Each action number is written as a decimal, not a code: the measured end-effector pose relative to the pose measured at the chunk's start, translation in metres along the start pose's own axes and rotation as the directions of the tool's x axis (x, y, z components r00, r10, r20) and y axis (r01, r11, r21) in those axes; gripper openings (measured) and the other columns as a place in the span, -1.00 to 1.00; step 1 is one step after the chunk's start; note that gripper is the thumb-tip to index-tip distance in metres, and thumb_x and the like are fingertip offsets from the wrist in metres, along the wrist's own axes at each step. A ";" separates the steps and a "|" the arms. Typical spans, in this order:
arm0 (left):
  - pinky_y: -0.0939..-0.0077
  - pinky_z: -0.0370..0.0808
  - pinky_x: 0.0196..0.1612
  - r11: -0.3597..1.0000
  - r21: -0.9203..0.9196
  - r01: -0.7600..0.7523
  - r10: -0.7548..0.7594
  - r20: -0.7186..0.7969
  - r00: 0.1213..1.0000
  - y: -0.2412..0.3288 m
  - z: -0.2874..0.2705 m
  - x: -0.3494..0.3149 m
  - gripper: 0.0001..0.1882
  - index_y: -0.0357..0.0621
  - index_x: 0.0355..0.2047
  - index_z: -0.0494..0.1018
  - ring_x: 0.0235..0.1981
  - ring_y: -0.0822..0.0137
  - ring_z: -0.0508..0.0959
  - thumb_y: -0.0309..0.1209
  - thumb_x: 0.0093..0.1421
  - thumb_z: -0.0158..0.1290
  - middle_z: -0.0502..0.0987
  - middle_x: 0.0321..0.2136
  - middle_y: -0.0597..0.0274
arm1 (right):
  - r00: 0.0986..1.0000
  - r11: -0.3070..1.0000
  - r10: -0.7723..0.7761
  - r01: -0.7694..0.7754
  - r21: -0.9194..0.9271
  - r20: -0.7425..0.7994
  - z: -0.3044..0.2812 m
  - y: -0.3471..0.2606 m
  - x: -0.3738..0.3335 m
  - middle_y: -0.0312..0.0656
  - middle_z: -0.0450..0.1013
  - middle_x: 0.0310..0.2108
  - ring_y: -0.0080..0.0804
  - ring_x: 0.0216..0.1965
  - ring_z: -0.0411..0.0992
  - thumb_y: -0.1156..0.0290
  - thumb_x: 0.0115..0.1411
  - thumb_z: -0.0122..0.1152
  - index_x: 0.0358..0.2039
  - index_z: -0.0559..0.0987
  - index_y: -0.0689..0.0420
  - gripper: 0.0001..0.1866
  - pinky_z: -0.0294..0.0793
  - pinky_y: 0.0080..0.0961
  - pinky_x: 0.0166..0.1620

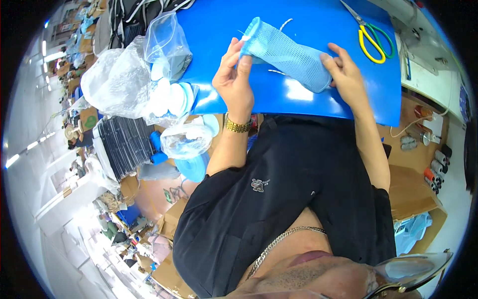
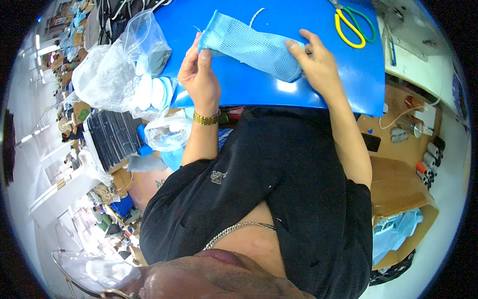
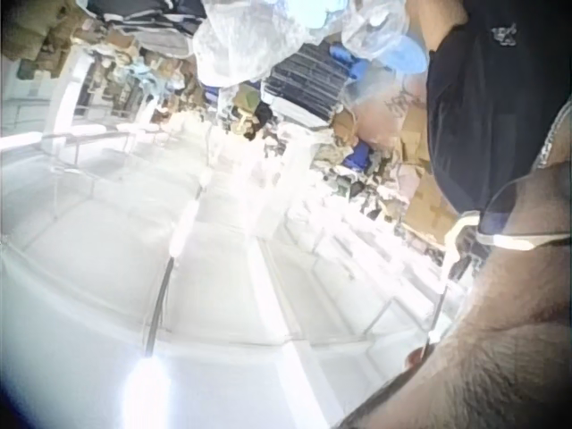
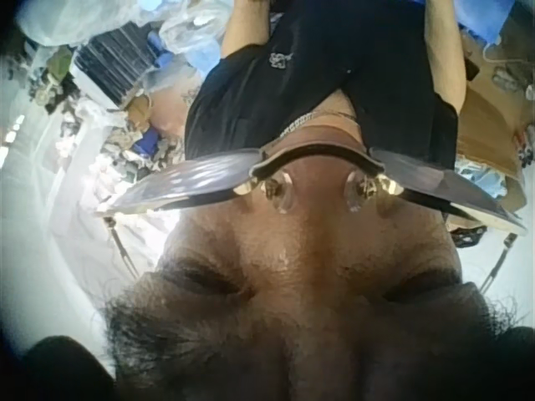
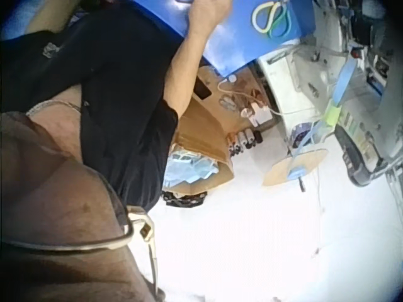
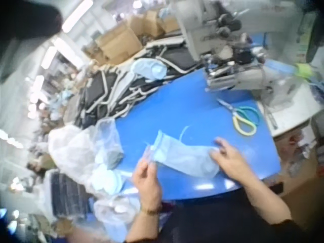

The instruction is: Trimming blue mesh fabric with scissors and aligning it with a circular white component at a sewing workstation.

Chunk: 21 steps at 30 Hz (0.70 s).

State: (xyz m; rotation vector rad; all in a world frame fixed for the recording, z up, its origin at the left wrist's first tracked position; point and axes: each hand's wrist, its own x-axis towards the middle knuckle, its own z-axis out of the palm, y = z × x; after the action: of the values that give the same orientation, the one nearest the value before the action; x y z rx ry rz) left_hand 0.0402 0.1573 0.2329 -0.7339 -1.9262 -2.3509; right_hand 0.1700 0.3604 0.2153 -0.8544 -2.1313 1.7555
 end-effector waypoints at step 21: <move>0.51 0.51 -0.11 0.930 0.267 -0.254 -0.028 0.739 0.673 0.049 0.059 0.010 -0.55 -0.24 -0.12 0.53 -0.14 0.36 0.56 -0.26 0.05 0.35 0.56 -0.14 0.13 | 0.944 0.938 -0.328 0.320 -0.133 -0.038 -0.034 -0.062 -0.091 -0.34 0.46 -0.58 -0.72 -0.52 0.36 0.42 0.21 0.22 -0.40 0.57 0.26 -0.84 0.31 -0.69 -0.48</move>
State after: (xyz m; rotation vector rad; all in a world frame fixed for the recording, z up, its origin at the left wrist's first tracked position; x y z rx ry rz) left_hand 0.0667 0.2033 0.2892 -1.9101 -2.3476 -1.6427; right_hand 0.2432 0.3286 0.2978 -0.5348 -2.2112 1.4273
